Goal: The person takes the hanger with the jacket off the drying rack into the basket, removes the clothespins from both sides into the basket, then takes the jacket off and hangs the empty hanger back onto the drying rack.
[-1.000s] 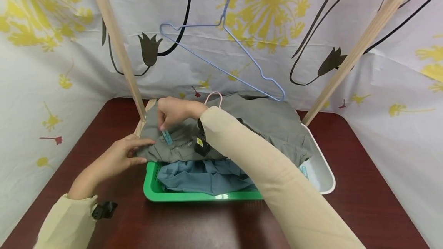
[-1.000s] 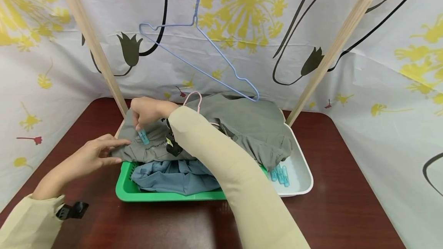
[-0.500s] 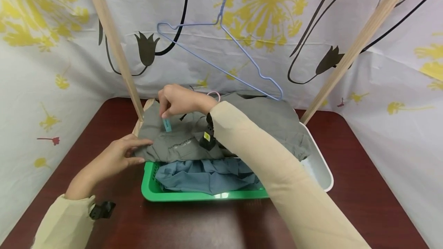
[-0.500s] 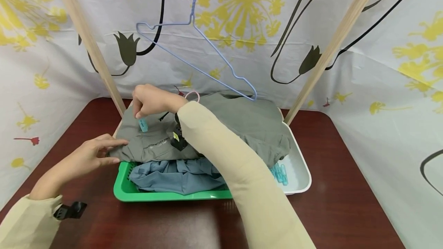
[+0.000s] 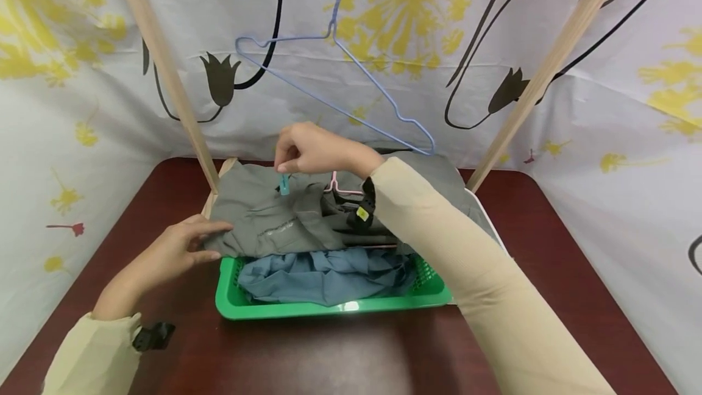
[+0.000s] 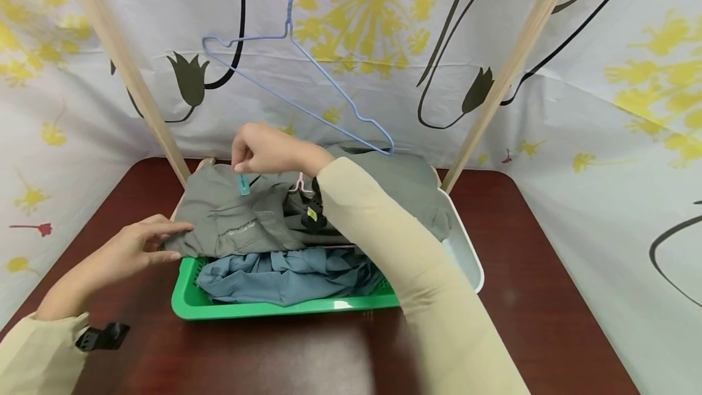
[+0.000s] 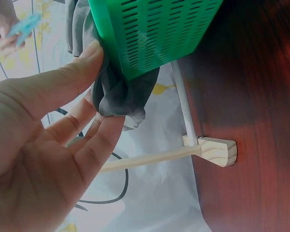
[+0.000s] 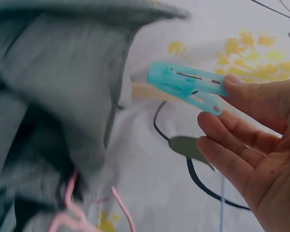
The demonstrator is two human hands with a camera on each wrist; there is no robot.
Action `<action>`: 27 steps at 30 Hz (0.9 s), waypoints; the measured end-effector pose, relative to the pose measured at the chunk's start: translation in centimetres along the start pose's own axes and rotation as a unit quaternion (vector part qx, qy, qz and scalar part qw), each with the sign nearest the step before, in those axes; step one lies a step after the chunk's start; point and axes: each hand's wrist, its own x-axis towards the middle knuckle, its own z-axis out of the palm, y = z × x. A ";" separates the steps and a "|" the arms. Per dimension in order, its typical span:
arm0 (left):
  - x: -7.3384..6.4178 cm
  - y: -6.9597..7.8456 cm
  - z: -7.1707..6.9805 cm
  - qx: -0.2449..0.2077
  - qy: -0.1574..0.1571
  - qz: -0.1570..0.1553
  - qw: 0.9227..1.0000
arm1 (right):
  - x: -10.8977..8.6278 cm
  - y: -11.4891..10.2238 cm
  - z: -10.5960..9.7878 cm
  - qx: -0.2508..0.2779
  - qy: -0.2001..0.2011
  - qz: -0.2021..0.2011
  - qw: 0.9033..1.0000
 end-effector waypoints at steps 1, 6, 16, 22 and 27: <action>0.0 0.0 0.1 0.000 0.001 0.003 1.000 | -0.6 0.1 -0.3 0.001 0.005 0.007 1.000; -0.2 0.1 0.2 0.009 0.012 0.012 1.000 | -3.3 0.6 -1.3 -0.006 0.031 0.027 0.999; -0.2 -0.1 0.5 0.029 0.015 0.006 0.999 | -8.0 1.5 -2.2 -0.017 0.053 0.055 0.997; -0.3 -0.2 0.5 0.031 0.020 0.010 0.999 | -11.6 2.5 -2.4 -0.012 0.077 0.063 0.995; -0.2 -0.2 0.6 0.030 0.027 0.021 0.999 | -14.6 3.3 -2.6 -0.026 0.103 0.074 0.992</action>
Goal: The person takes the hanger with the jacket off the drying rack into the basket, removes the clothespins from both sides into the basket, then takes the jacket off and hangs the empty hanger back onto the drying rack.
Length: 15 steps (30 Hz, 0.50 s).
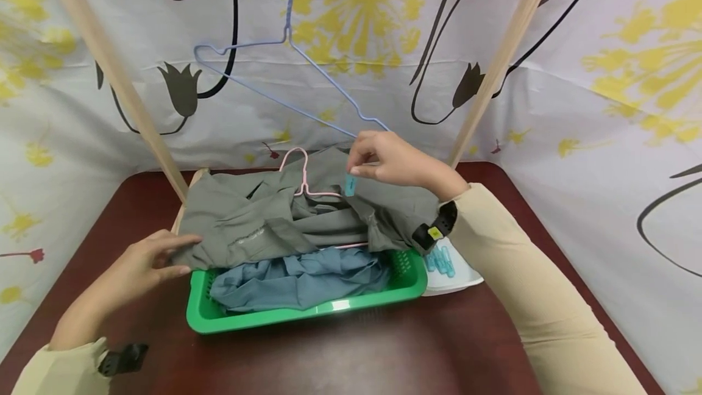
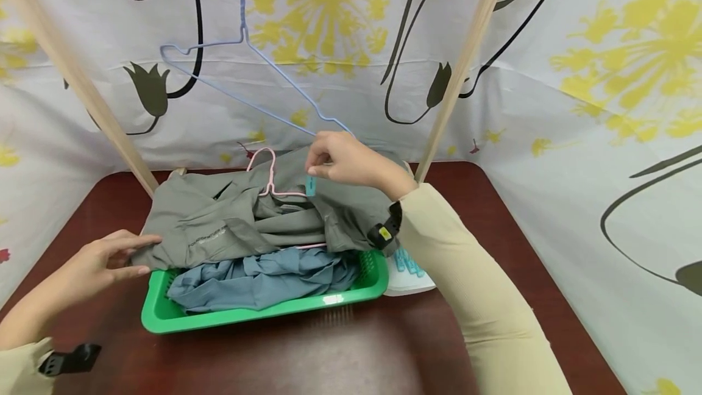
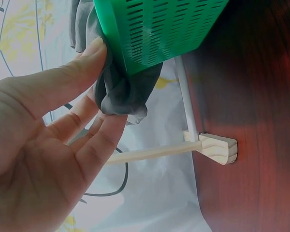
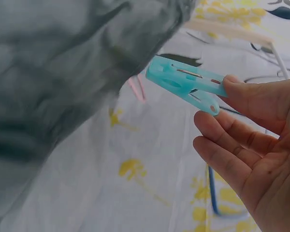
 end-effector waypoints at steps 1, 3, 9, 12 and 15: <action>0.0 0.0 0.0 0.000 0.000 0.000 1.000 | -0.5 0.2 -0.1 -0.004 0.003 0.003 1.000; 0.0 -0.2 0.0 0.003 -0.002 -0.001 1.000 | -1.3 0.6 -0.3 -0.005 0.006 0.009 1.000; 0.0 -0.4 0.2 0.011 0.003 0.007 1.000 | -3.9 1.7 -0.6 -0.006 0.014 0.029 0.999; 0.0 -0.4 0.3 0.008 0.004 0.007 1.000 | -5.4 2.2 -0.7 -0.010 0.015 0.039 0.999; 0.0 -0.5 0.3 0.007 0.005 0.004 1.000 | -7.0 2.9 -0.9 -0.025 0.012 0.053 0.998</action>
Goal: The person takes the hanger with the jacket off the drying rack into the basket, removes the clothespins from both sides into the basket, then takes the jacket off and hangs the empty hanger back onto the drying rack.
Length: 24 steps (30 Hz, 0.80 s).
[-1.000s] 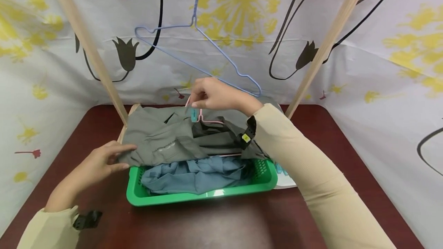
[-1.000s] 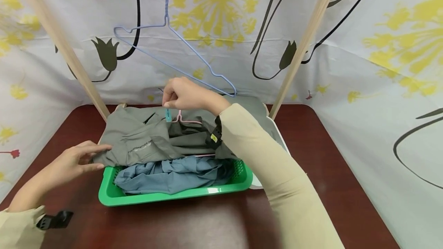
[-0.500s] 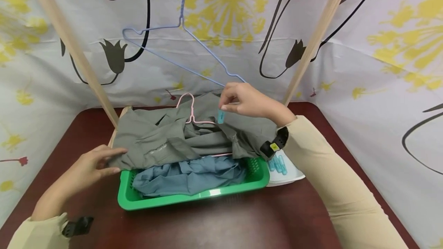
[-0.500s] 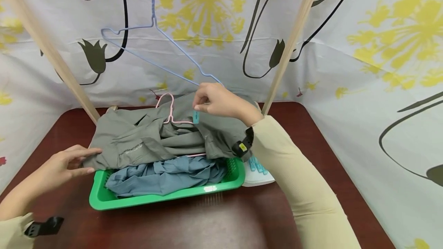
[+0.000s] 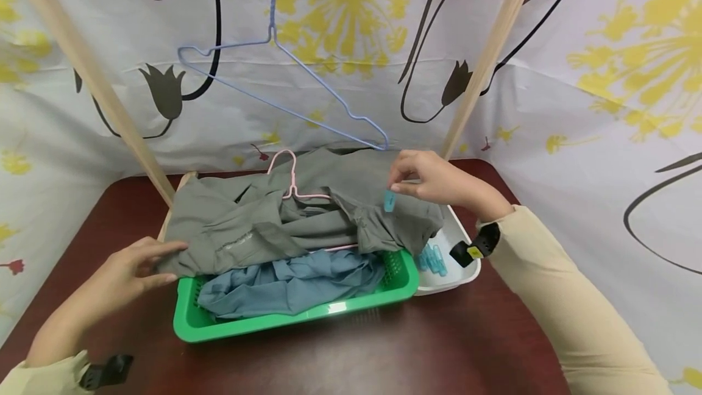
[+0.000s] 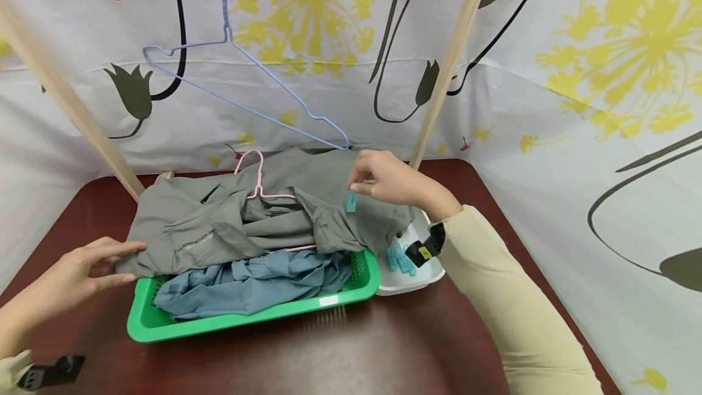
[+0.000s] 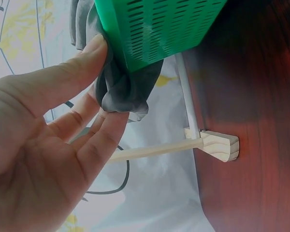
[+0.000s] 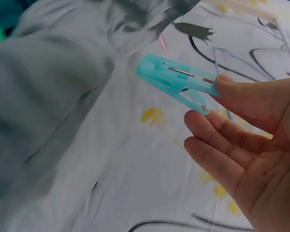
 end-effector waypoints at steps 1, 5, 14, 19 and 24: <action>0.0 0.0 0.0 0.002 0.002 0.000 1.000 | -0.5 0.3 -0.1 -0.007 -0.001 0.005 1.000; 0.0 -0.1 -0.1 0.013 -0.001 -0.003 1.000 | -2.4 1.9 -0.2 -0.024 -0.001 0.032 0.999; 0.1 0.0 0.0 0.009 0.000 -0.006 1.000 | -6.8 4.6 -0.7 0.016 0.006 0.136 0.991; 0.1 0.0 0.0 0.008 -0.005 -0.014 1.000 | -8.4 5.8 -0.8 0.032 -0.017 0.160 0.986; 0.2 0.0 0.1 0.010 -0.014 -0.021 1.000 | -8.7 7.3 0.6 0.023 -0.080 0.159 0.984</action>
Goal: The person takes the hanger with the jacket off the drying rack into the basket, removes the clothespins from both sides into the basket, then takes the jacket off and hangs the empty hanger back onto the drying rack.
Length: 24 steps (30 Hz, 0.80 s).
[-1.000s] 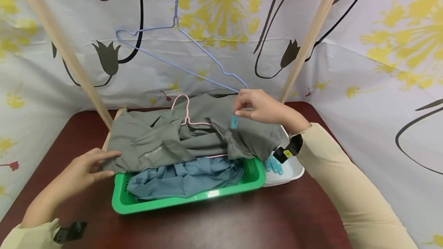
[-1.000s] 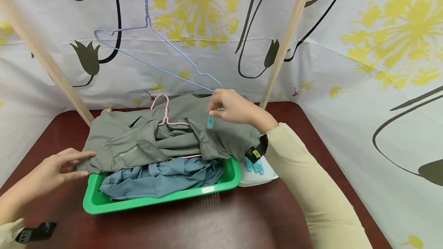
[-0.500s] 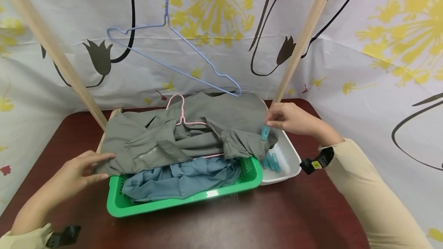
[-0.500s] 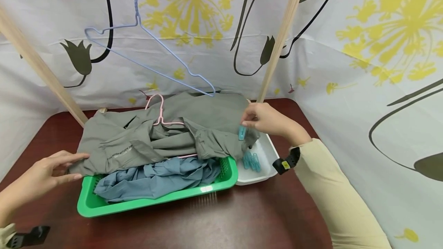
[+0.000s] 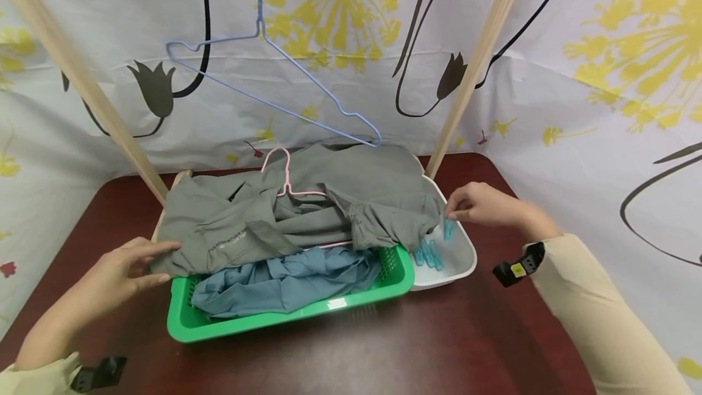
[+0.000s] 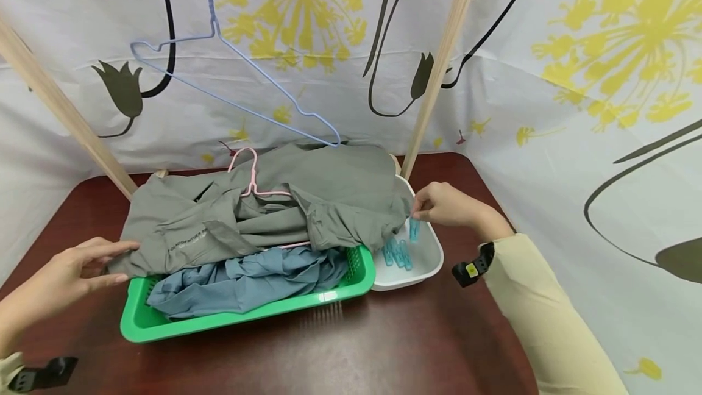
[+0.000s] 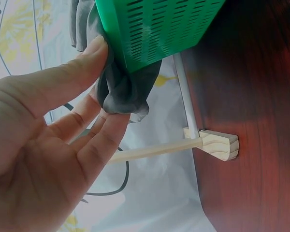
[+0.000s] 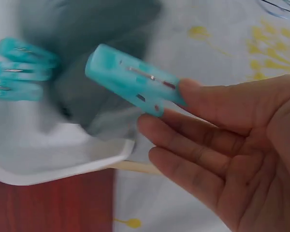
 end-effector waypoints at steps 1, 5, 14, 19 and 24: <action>0.0 -0.1 0.0 -0.003 0.000 0.000 1.000 | 0.4 0.2 0.3 -0.004 -0.014 -0.003 1.000; -0.1 -0.2 0.1 -0.004 0.004 0.006 1.000 | 2.0 1.0 1.5 -0.029 -0.063 -0.016 0.997; 0.0 0.0 -0.2 -0.007 0.002 0.007 1.000 | 3.9 1.5 3.2 -0.062 -0.142 0.023 0.988; -0.1 0.0 -0.3 -0.011 0.002 0.005 1.000 | 4.4 1.7 3.7 -0.034 -0.149 0.020 0.988; 0.0 0.0 -0.1 -0.016 0.002 0.011 1.000 | 4.9 2.2 4.5 -0.011 -0.140 -0.001 0.990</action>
